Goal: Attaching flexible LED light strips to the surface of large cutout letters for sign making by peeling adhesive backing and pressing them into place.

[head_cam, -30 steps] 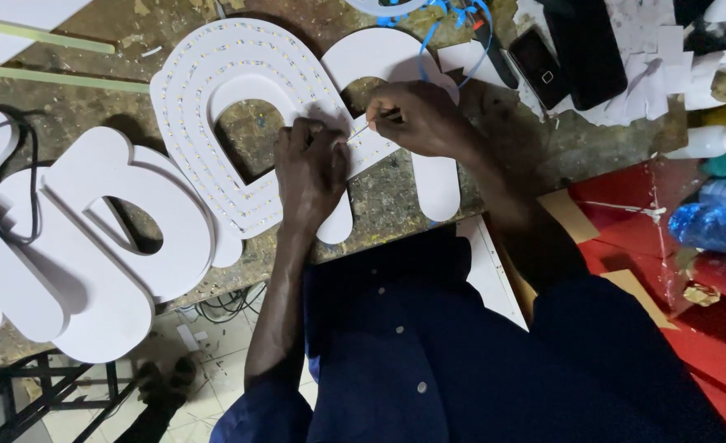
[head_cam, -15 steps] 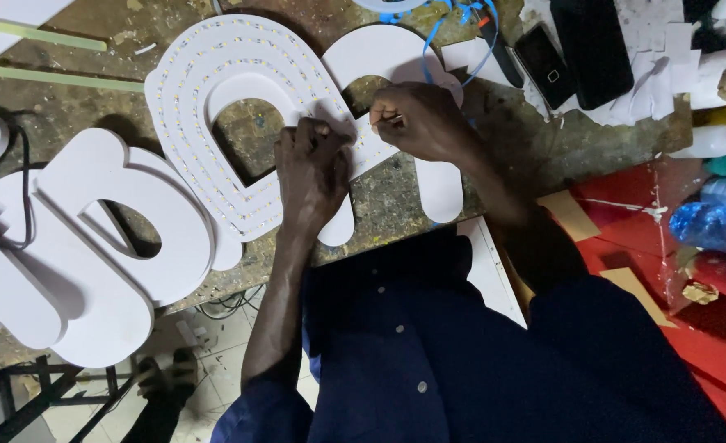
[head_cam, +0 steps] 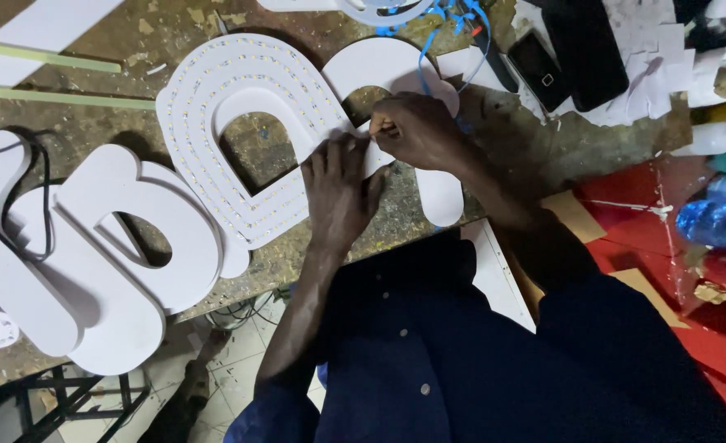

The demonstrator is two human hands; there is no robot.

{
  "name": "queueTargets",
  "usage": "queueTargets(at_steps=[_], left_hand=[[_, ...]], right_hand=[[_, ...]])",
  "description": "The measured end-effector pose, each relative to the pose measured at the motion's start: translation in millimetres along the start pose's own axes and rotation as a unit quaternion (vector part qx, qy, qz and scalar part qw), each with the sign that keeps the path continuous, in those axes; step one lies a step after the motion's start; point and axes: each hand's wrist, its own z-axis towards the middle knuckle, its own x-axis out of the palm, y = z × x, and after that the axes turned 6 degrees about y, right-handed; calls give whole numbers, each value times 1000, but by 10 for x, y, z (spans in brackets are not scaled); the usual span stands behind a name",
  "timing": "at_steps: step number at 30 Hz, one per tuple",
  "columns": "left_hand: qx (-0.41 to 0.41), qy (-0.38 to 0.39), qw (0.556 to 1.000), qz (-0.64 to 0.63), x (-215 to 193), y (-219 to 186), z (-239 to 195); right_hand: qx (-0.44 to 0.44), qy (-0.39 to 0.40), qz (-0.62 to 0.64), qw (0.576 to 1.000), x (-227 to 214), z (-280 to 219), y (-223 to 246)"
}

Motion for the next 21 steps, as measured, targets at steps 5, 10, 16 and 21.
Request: queueTargets(at_steps=[5,10,16,21], left_hand=[[44,14,999,-4,11,127,-52],[29,49,998,-2,-43,104,-52],[43,21,999,-4,-37,99,-46],[31,20,999,-13,-25,93,-58]], right_hand=[[0,29,2,1000,-308,-108,244],[-11,53,17,998,-350,-136,165],[-5,50,82,995,-262,-106,106],[-5,34,63,997,-154,-122,93]])
